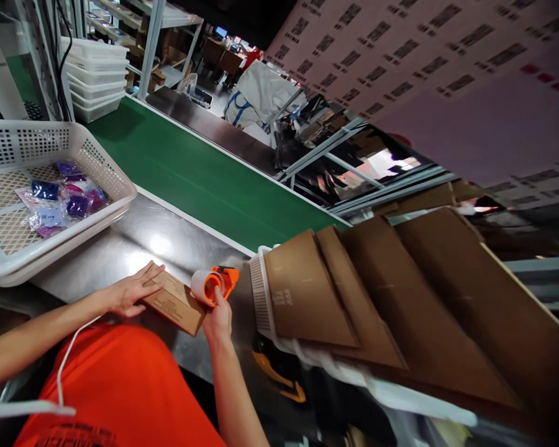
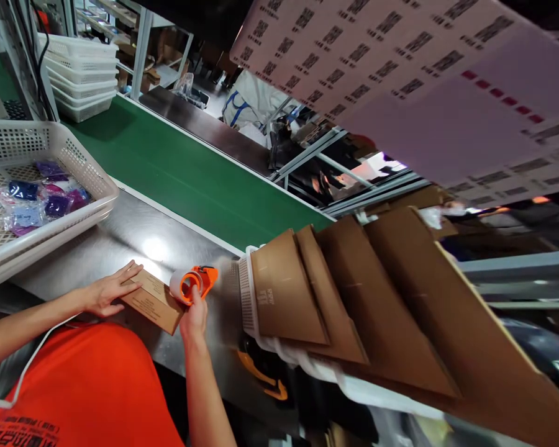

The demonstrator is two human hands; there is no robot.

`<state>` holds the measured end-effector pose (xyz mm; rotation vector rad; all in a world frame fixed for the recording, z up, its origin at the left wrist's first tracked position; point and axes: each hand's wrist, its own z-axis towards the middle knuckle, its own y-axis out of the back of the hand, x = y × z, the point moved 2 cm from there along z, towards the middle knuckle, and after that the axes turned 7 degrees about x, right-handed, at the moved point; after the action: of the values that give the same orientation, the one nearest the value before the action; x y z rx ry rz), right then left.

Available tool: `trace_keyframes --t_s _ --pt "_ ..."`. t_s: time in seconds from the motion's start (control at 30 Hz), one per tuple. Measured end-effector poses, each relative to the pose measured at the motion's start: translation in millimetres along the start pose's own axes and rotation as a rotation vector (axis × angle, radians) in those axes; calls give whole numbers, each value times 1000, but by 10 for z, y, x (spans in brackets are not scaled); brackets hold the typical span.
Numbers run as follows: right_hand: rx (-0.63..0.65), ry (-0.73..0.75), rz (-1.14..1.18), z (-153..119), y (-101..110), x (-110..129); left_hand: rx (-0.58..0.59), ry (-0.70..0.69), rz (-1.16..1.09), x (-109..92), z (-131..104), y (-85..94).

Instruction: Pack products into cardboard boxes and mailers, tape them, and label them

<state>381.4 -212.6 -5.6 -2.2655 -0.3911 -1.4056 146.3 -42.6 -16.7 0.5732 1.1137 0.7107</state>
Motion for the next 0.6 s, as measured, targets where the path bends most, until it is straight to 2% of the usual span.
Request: trace_keyframes --t_s 0.13,0.27,0.4,0.47,0.5,0.6 --pt "-42 32 -35 11 -63 -12 -1 15 18 45 11 -4" --pt "-32 94 -72 -16 -96 78 74 92 45 111 5 -25" --pt "-4 325 -206 -179 -7 364 162 219 28 123 -13 -16" --pt "97 445 -392 -279 56 515 171 237 5 106 -10 10" --pt "191 506 -506 -318 77 571 169 222 -12 102 -6 25" --pt "593 751 -890 -384 71 625 155 148 -120 139 -6 69"
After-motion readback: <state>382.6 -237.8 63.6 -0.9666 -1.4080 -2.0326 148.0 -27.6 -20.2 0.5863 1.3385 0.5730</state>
